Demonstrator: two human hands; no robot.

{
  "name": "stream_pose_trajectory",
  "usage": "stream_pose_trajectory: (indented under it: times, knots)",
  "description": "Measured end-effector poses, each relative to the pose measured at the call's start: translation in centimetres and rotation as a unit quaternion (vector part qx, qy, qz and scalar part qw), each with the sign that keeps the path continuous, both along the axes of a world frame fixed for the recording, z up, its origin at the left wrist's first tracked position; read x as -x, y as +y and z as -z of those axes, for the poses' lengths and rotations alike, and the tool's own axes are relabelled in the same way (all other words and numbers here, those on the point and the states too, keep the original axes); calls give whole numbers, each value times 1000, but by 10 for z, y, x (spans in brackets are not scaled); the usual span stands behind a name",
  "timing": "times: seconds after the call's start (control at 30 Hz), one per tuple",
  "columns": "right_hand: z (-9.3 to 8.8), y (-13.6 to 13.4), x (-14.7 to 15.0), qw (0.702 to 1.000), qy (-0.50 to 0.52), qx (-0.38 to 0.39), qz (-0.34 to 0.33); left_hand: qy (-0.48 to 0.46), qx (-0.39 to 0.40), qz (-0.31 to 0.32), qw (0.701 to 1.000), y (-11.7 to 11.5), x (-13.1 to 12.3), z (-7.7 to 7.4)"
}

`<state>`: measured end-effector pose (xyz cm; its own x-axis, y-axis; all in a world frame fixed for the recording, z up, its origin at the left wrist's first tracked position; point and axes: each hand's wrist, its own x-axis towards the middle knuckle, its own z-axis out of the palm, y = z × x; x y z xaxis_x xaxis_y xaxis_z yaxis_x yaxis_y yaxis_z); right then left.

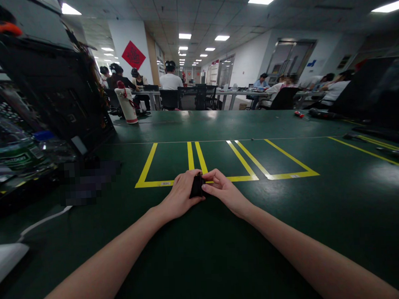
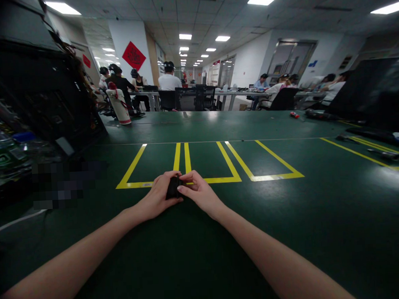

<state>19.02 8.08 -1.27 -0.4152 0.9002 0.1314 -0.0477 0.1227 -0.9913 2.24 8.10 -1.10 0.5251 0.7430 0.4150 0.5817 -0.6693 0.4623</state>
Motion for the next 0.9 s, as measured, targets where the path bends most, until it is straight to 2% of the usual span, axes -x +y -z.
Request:
stream_pose_trajectory:
  times: [0.5,0.73,0.9]
  knots:
    - [-2,-1,0,1000,0,-14,0,1,3,-1,1000,-1,1,0]
    - [-3,0,-1,1000,-29,4,4,3,7,2,1000,-1,1,-2]
    - [-3,-1,0,1000,2,-9,-15,2,-7,1,1000,-1,0,0]
